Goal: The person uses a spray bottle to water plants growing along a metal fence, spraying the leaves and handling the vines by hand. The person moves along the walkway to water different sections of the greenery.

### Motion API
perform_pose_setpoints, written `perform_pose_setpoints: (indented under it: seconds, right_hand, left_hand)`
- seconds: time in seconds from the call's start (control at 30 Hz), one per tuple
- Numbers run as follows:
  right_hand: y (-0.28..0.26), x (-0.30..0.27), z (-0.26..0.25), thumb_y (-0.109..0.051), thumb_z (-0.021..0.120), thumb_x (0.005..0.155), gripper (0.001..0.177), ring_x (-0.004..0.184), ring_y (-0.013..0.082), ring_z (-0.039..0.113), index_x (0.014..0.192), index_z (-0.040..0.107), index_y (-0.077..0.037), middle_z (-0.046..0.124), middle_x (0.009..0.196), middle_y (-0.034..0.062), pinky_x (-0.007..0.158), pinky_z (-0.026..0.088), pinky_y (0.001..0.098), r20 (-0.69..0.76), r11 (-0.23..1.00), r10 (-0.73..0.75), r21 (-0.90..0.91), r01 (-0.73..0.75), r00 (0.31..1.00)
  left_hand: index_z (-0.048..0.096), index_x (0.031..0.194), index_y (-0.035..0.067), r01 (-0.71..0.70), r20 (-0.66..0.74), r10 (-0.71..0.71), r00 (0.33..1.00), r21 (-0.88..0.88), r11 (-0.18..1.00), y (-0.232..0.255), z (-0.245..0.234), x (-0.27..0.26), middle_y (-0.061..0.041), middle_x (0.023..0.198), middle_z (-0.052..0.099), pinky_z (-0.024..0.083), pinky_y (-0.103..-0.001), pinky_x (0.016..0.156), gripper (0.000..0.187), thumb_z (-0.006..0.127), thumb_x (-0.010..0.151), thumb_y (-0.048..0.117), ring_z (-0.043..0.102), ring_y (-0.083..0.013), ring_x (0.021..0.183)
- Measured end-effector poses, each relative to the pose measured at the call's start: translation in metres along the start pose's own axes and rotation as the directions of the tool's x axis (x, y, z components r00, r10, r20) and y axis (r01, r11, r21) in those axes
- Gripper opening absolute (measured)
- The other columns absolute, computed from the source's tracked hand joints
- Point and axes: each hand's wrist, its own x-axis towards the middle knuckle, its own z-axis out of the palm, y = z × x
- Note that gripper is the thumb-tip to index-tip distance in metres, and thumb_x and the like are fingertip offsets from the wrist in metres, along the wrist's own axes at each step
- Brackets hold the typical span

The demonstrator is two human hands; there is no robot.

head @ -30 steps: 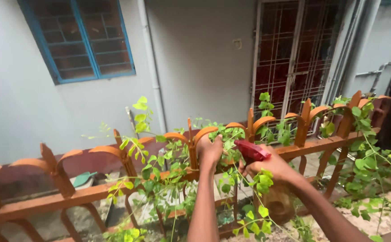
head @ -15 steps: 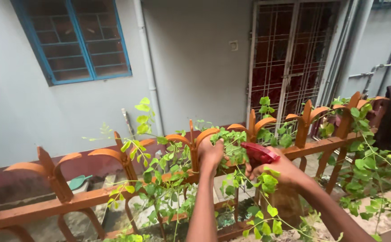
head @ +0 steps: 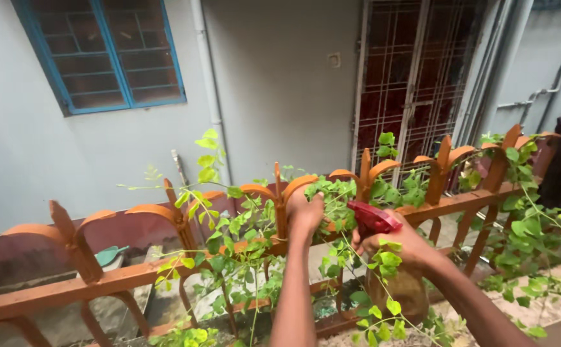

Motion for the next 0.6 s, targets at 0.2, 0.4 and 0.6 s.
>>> perform_pose_setpoints:
  seconds: [0.2, 0.4, 0.6]
  right_hand:
    - [-0.003, -0.004, -0.005, 0.0, 0.07, 0.063, 0.024, 0.074, 0.0182, 0.074, 0.087, 0.068, 0.0, 0.075, 0.079, 0.0087, 0.07, 0.057, 0.0306, 0.008, 0.999, -0.012, 0.049, 0.011, 1.0]
    - [-0.005, -0.003, -0.003, -0.001, 0.072, 0.063, 0.03, 0.074, 0.0168, 0.075, 0.091, 0.064, -0.001, 0.075, 0.08, 0.0067, 0.072, 0.061, 0.03, -0.057, 0.994, 0.03, 0.104, -0.024, 0.998]
    - [0.001, 0.01, 0.002, -0.007, 0.07, 0.064, 0.027, 0.05, 0.0136, 0.056, 0.09, 0.067, 0.002, 0.061, 0.064, 0.0035, 0.045, 0.044, 0.0293, -0.01, 0.986, 0.0, 0.169, 0.001, 1.0]
  left_hand:
    - [0.062, 0.133, 0.012, 0.163, 0.047, -0.161, 0.986, -0.046, 0.986, 0.024, -0.004, -0.008, -0.011, 0.129, 0.068, 0.054, -0.039, 0.097, 0.043, 0.067, 0.09, 0.016, 0.069, -0.0253, 0.111]
    - [0.057, 0.135, 0.009, 0.238, 0.042, -0.235, 0.971, -0.088, 0.967, 0.031, 0.0, -0.005, -0.017, 0.123, 0.066, 0.063, -0.042, 0.078, 0.045, 0.065, 0.091, 0.017, 0.076, -0.0315, 0.086]
    - [0.064, 0.126, 0.007, 0.029, -0.08, -0.03, 0.996, -0.014, 0.999, -0.001, 0.016, 0.013, -0.019, 0.11, 0.07, 0.058, -0.037, 0.07, 0.038, 0.068, 0.09, 0.018, 0.074, -0.0262, 0.079]
